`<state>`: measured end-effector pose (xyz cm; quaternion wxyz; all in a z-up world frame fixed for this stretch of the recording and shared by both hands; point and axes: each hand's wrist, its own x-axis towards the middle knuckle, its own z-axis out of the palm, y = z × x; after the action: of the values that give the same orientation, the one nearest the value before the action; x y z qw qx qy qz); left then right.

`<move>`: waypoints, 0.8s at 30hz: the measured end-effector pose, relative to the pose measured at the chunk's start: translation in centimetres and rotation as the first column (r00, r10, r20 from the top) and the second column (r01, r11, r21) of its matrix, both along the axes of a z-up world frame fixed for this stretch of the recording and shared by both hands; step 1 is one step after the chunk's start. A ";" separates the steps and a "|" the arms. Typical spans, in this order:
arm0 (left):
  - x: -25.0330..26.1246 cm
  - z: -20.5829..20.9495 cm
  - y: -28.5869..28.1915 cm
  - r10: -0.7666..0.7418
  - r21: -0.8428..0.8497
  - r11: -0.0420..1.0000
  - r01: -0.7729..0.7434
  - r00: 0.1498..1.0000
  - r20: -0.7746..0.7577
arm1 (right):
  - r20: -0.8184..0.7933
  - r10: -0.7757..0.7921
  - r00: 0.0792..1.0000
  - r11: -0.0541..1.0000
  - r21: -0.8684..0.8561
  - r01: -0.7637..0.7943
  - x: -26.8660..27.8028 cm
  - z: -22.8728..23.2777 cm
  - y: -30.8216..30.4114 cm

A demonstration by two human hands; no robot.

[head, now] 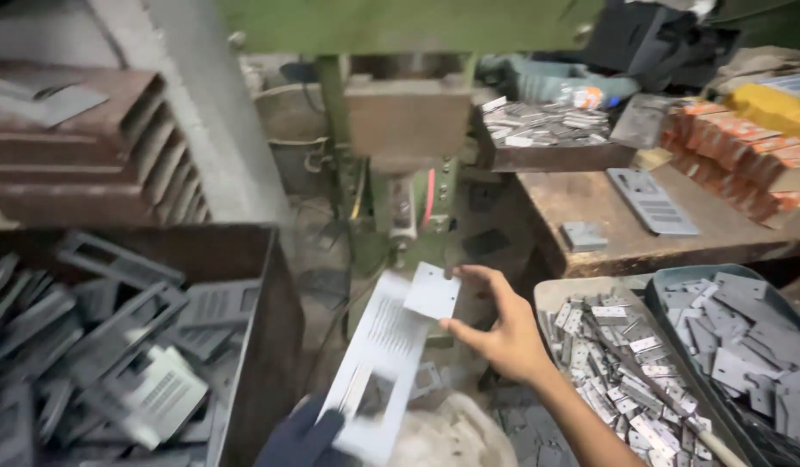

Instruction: The person operates a foot-actuated press machine to punch and shape perforated metal panels. They pick panels from a bin, position each one under the press die by hand, press the pedal to stamp the panel with visible sparks, then place the finished panel into a large collection bin and repeat with the next panel.

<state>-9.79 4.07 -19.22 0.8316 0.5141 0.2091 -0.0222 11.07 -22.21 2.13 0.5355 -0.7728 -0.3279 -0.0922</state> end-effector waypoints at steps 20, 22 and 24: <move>7.4 17.8 -6.9 0.089 -0.311 0.950 -0.034 0.982 0.165 | 0.262 0.077 0.962 0.961 -0.276 -0.002 -4.7 0.8 0.1; 7.4 18.0 -7.1 0.096 -0.320 0.947 -0.039 0.982 0.162 | 0.245 0.078 0.967 0.959 -0.283 -0.006 -4.8 0.9 0.1; 7.3 18.1 -7.2 0.105 -0.330 0.943 -0.047 0.982 0.159 | 0.226 0.081 0.971 0.957 -0.289 -0.013 -5.0 1.2 0.1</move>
<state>-2.47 -3.09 -1.12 0.9201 0.3618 0.1487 0.0211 6.10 -22.13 3.35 0.3778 -0.8173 -0.4175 -0.1223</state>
